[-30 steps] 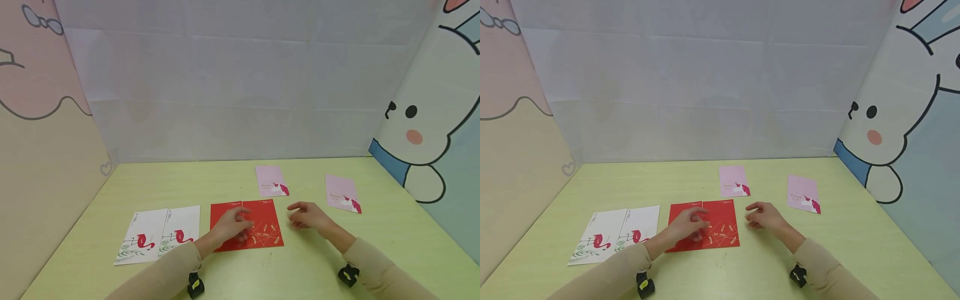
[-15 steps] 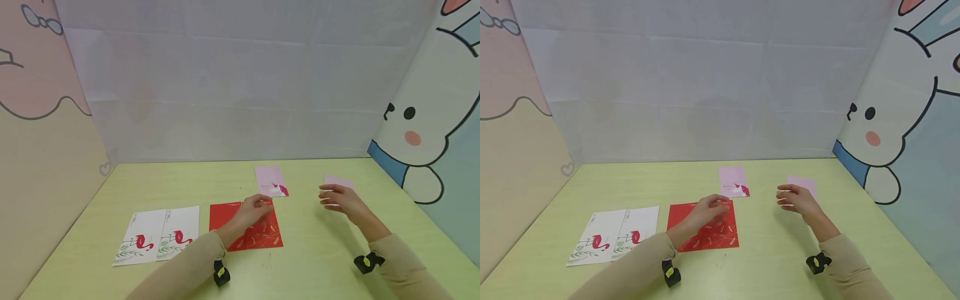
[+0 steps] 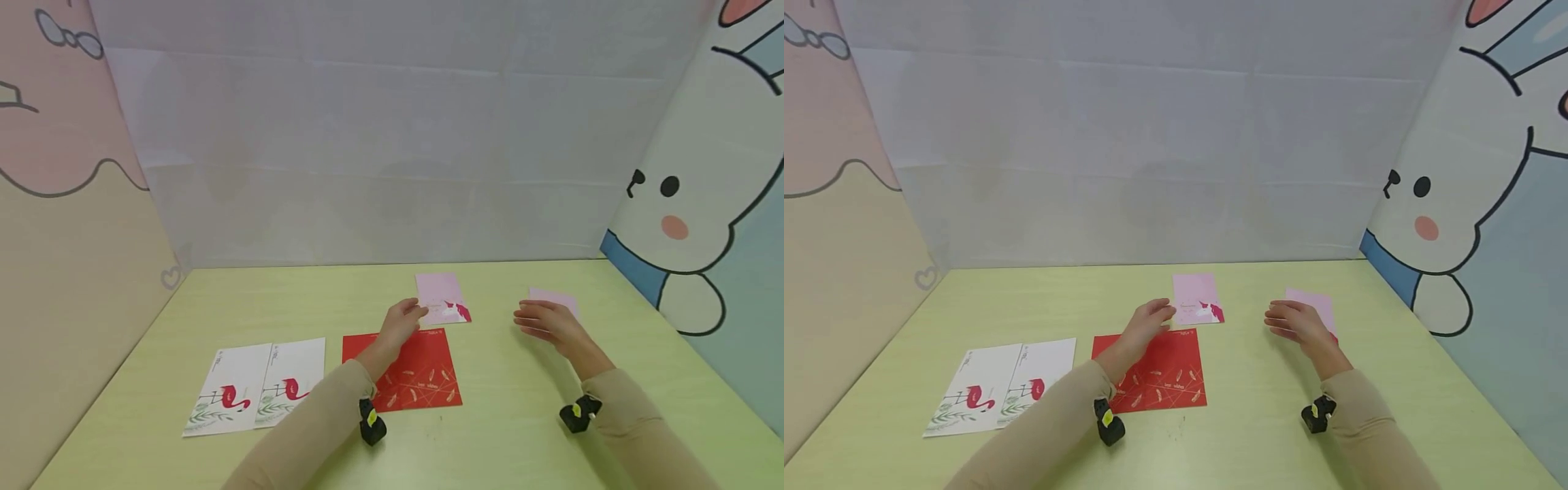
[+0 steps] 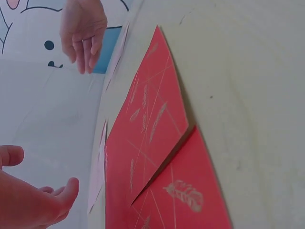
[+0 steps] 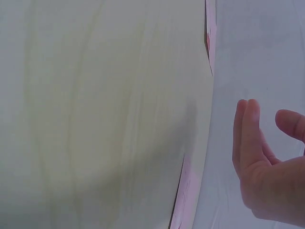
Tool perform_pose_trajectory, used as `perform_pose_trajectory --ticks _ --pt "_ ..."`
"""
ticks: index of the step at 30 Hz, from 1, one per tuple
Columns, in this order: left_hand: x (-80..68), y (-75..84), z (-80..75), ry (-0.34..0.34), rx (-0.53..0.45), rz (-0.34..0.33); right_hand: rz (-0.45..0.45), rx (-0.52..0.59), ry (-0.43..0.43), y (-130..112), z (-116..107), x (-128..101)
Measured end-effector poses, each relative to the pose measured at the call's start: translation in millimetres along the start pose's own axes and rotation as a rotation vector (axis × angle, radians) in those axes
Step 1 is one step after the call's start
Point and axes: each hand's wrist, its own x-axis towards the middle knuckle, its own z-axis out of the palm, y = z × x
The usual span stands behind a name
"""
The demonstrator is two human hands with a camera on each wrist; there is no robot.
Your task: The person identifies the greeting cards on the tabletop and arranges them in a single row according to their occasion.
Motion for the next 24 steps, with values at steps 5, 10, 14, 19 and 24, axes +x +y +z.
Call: perform_pose_trajectory --ticks 5,10,14,19,24 --pt "10.0 1.2 -0.6 0.019 0.013 -0.046 0.011 0.019 -0.016 2 14 14" --pt "15.6 2.8 2.1 0.026 0.029 -0.094 0.064 -0.072 -0.013 4 28 30" --pt "19.5 2.6 5.8 0.023 0.025 -0.115 0.085 -0.12 -0.009 5 37 39" --pt "24.2 0.5 9.3 0.045 0.052 -0.142 0.114 -0.135 0.009 7 44 46" --pt "27.6 -0.3 9.8 0.052 0.046 -0.153 0.159 -0.122 0.009 5 49 51"
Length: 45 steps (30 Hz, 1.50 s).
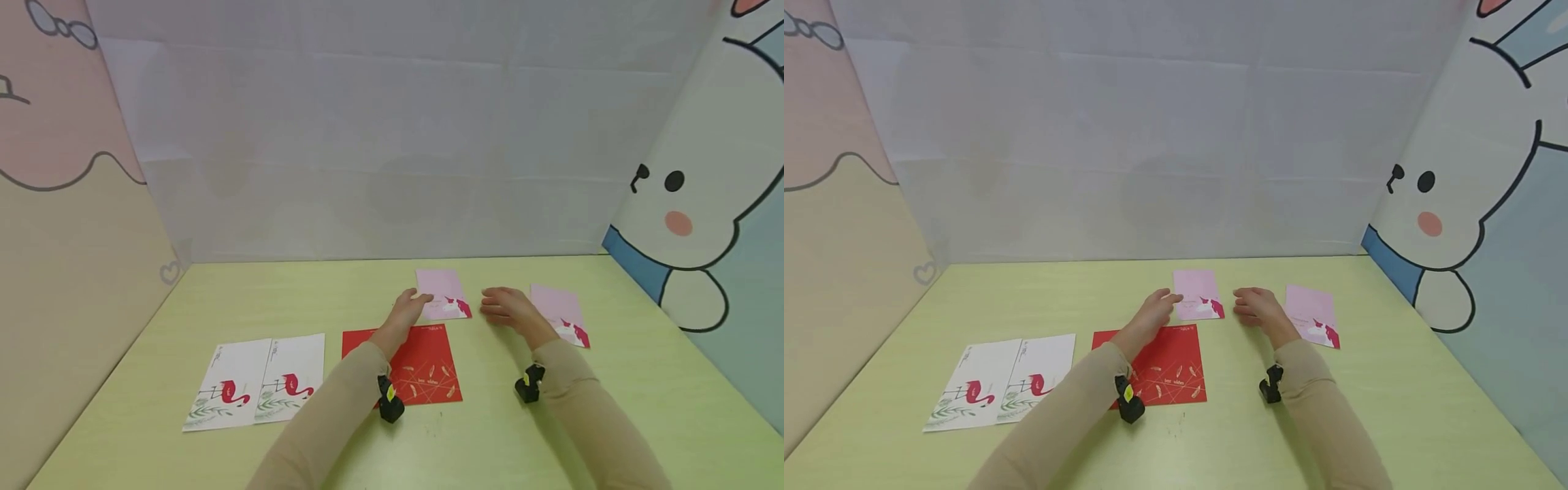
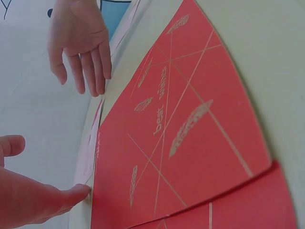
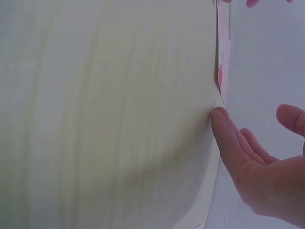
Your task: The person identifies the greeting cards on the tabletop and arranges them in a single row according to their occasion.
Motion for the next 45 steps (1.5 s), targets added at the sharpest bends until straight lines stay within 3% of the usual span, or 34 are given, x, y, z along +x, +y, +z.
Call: perform_pose_trajectory --ticks 8,27,39,45 --pt "2.2 3.1 0.9 -0.028 -0.037 -0.019 0.01 0.0 0.006 -2 7 1" --pt "8.4 -2.6 -0.8 0.007 -0.108 -0.009 -0.045 0.008 0.019 4 21 6" --pt "11.5 -4.3 -0.1 0.045 -0.038 -0.008 -0.072 0.018 0.065 4 27 5" --pt "13.8 -5.9 -0.6 0.043 0.011 0.073 -0.077 0.028 0.083 2 23 1"
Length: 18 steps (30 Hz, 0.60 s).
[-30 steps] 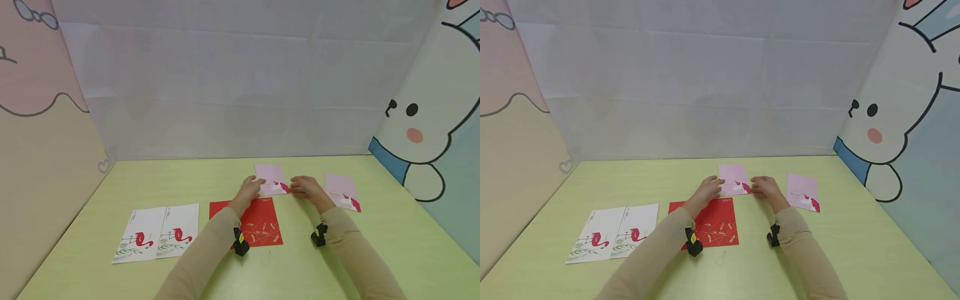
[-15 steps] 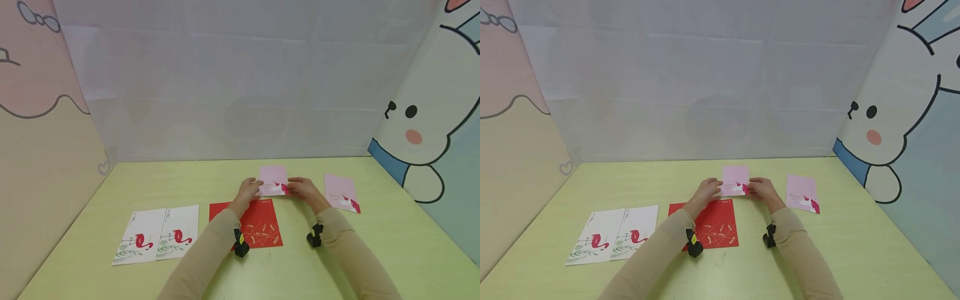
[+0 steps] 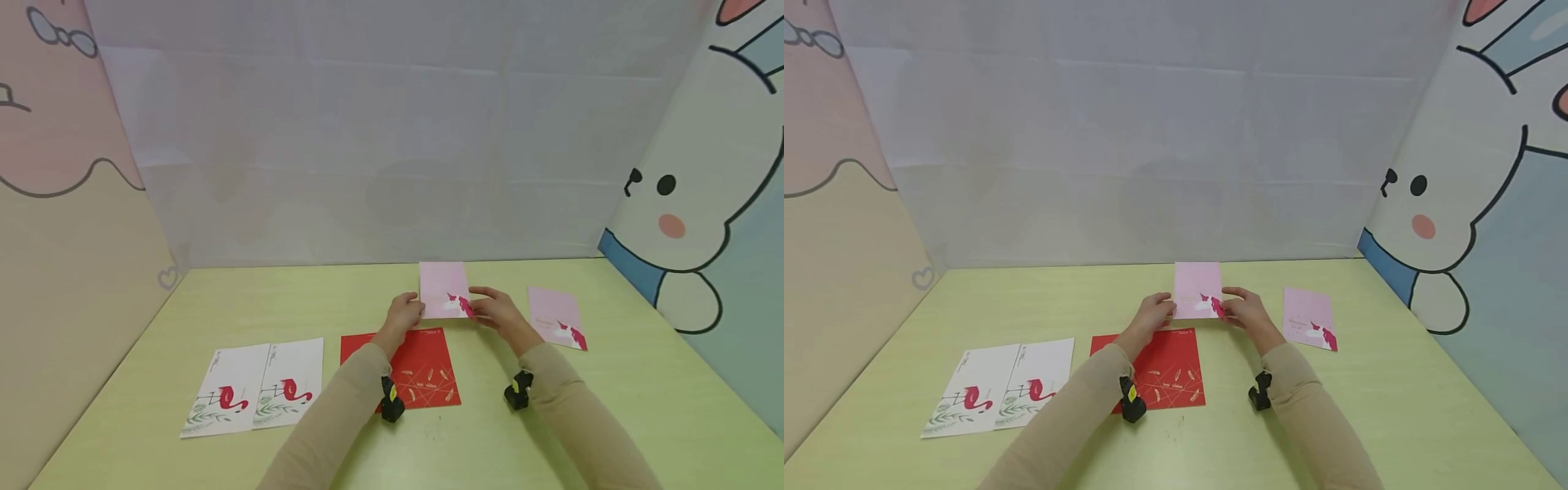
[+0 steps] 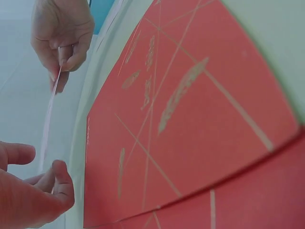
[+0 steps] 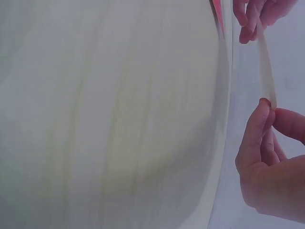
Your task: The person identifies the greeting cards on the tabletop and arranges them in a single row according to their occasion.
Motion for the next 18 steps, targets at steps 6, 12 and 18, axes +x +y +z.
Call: perform_pose_trajectory --ticks 6,12,18 --pt "-4.8 3.2 2.8 0.0 0.012 0.083 -0.026 -0.056 -0.026 -1 -9 -9" --pt "-11.9 3.7 8.3 -0.04 -0.028 0.111 -0.066 -0.07 -0.081 0 -24 -20" --pt "-22.3 6.4 15.8 -0.09 -0.089 0.085 -0.122 -0.105 -0.149 2 -41 -34"
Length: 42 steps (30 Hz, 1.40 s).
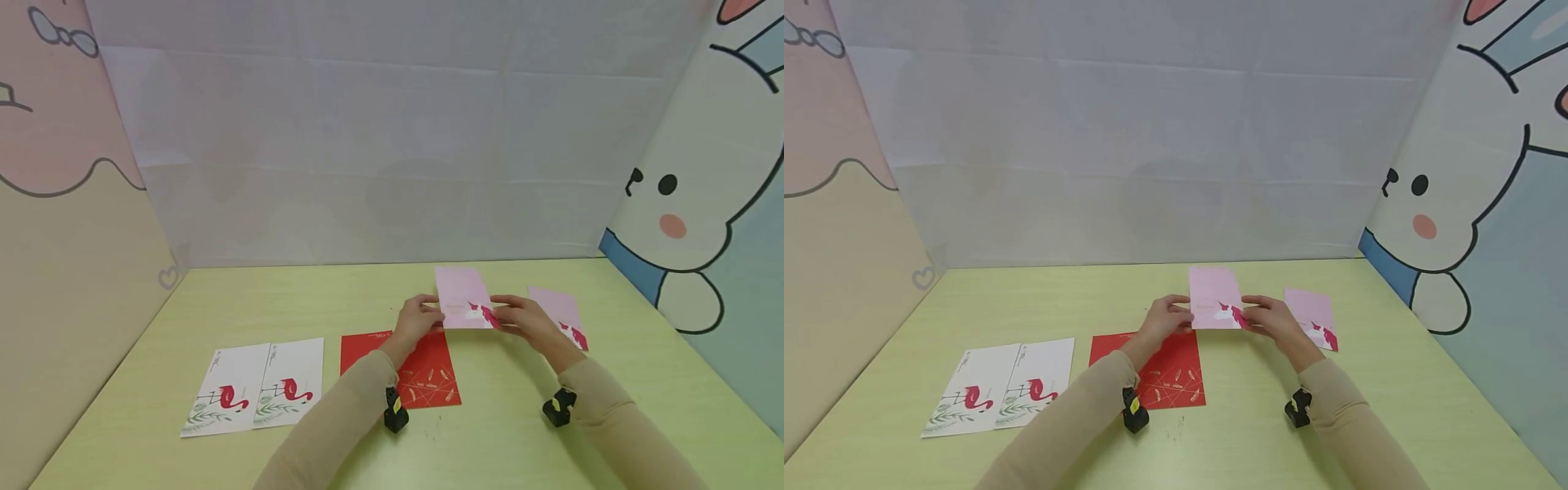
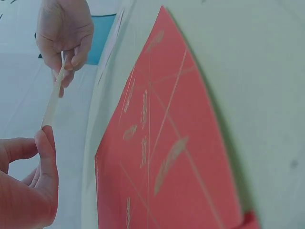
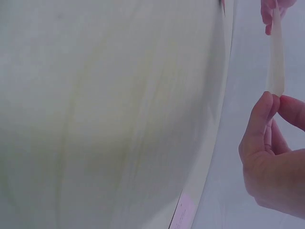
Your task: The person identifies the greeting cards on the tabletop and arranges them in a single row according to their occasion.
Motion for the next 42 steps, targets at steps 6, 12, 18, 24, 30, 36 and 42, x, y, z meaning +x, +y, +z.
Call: perform_pose_trajectory --ticks 6,12,18,24,30,36,42 --pt "-10.2 1.3 10.2 -0.041 -0.025 -0.022 0.013 -0.039 0.005 3 -10 -12" --pt "-18.5 -1.3 19.0 -0.077 -0.029 0.016 0.03 -0.069 0.028 4 -17 -21" --pt "-23.6 -4.1 26.7 -0.101 -0.019 0.015 0.029 -0.103 0.02 6 -25 -29" --pt "-29.7 -2.3 33.3 -0.121 -0.045 0.024 0.001 -0.09 0.002 7 -31 -39" --pt "-39.4 -4.4 41.6 -0.145 -0.055 0.008 -0.009 -0.093 -0.026 13 -38 -49" --pt "-49.8 -8.5 48.7 -0.163 -0.103 -0.024 0.021 -0.11 -0.025 18 -43 -56" --pt "-56.1 -12.5 52.3 -0.169 -0.095 -0.07 0.062 -0.14 -0.023 22 -43 -62"
